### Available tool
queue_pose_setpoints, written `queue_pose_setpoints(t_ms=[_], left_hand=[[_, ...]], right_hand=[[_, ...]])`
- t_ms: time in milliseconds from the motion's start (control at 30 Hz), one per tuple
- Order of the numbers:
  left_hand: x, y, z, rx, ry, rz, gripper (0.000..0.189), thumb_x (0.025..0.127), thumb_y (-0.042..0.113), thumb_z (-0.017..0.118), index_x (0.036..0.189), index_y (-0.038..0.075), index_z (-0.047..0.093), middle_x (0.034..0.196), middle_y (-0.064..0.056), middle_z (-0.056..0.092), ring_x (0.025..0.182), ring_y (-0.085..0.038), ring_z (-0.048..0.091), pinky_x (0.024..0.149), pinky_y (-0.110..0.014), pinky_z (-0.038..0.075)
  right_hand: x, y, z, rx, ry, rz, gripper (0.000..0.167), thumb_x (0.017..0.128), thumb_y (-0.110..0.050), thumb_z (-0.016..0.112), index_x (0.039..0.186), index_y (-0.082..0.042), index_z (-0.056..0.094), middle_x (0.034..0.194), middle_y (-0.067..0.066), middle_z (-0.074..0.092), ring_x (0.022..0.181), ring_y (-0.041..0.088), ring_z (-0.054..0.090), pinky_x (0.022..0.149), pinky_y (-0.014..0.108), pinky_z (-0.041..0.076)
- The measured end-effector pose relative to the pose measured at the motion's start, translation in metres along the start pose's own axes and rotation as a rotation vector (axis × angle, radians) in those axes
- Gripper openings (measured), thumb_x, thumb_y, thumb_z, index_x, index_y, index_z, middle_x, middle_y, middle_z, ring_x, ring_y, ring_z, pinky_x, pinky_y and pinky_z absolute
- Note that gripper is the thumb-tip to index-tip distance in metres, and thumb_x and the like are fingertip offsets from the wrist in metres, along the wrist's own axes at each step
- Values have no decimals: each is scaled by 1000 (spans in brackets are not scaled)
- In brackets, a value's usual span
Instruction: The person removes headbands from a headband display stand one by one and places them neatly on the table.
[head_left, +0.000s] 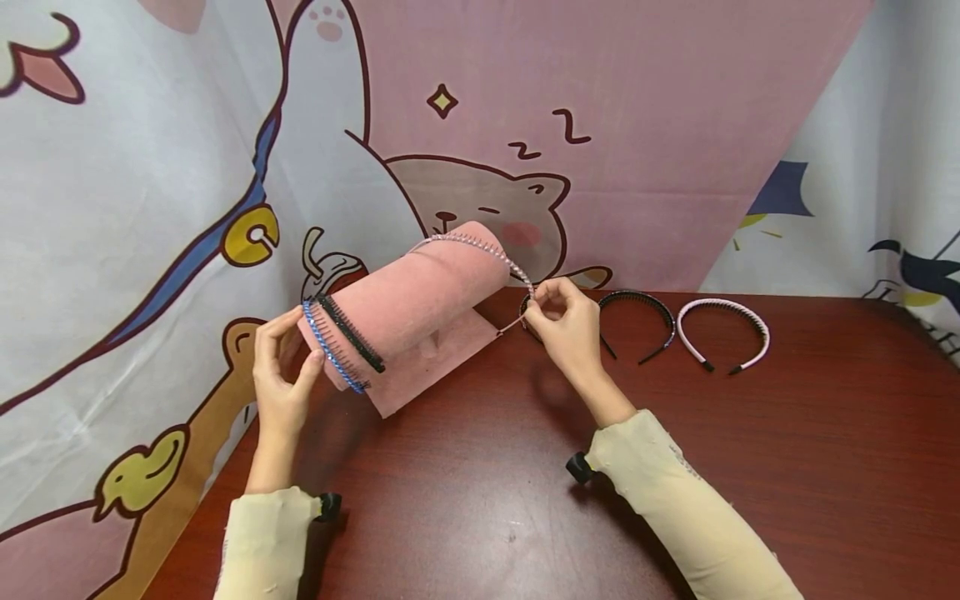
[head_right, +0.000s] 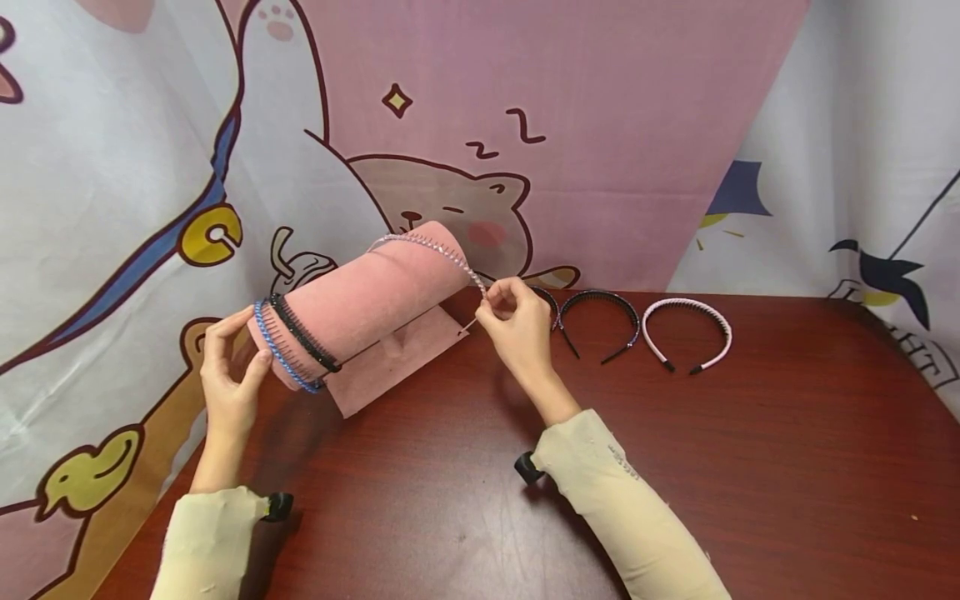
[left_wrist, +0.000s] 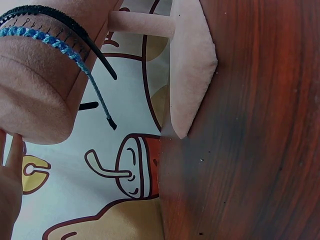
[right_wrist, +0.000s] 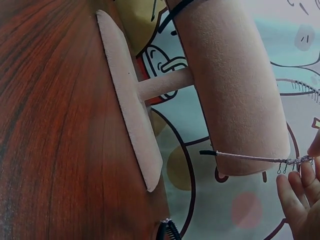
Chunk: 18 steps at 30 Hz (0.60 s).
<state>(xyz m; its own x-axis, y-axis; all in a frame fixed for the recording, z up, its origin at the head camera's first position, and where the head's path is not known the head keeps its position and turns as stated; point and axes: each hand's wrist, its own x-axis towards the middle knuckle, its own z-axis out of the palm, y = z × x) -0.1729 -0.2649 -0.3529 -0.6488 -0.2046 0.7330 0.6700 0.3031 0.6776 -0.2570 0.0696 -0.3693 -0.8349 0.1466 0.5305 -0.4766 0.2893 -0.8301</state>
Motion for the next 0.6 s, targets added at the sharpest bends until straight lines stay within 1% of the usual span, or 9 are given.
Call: queue_pose_setpoints(t_ms=[100,233,300,467,533,600], left_hand=[[0,0,0,0,0,0,51,83,-5,62,132,-14,51,133,-10,55,130,-18,52,116,-27,42],[0,0,0,-1,-1,-3,51,83,-4,62,132,-11,53,133,-14,54,130,-18,52,116,-26,42],[0,0,0,1,0,-2,50,84,-3,63,132,-11,53,133,-14,54,130,-18,52,116,-26,42],[0,1,0,14,2,-2,51,84,-2,63,132,-12,53,133,-14,54,129,-17,52,116,-26,42],[0,1,0,18,1,-4,51,84,-2,63,132,-12,52,133,-14,54,129,-17,52,116,-26,42],[0,1,0,18,2,-6,51,84,-2,63,132,-13,52,133,-14,54,129,-17,52,116,-26,42]], right_hand=[[0,-1,0,3,0,5,8,80,-5,63,87,0,64,79,14,68,73,4,60,65,8,54],[2,-3,1,52,-8,42,8,81,-2,64,89,1,63,81,11,66,75,3,60,66,8,55],[3,-6,4,97,-16,66,9,82,-1,64,90,3,63,81,9,65,76,5,60,64,8,54],[6,-16,10,198,-39,112,11,84,2,64,95,5,62,81,3,61,76,8,59,53,10,51],[8,-21,12,207,-40,121,11,84,3,65,95,5,62,81,4,61,75,8,59,51,10,49],[9,-24,14,201,-40,117,11,85,2,65,95,5,62,83,6,61,76,7,58,53,9,48]])
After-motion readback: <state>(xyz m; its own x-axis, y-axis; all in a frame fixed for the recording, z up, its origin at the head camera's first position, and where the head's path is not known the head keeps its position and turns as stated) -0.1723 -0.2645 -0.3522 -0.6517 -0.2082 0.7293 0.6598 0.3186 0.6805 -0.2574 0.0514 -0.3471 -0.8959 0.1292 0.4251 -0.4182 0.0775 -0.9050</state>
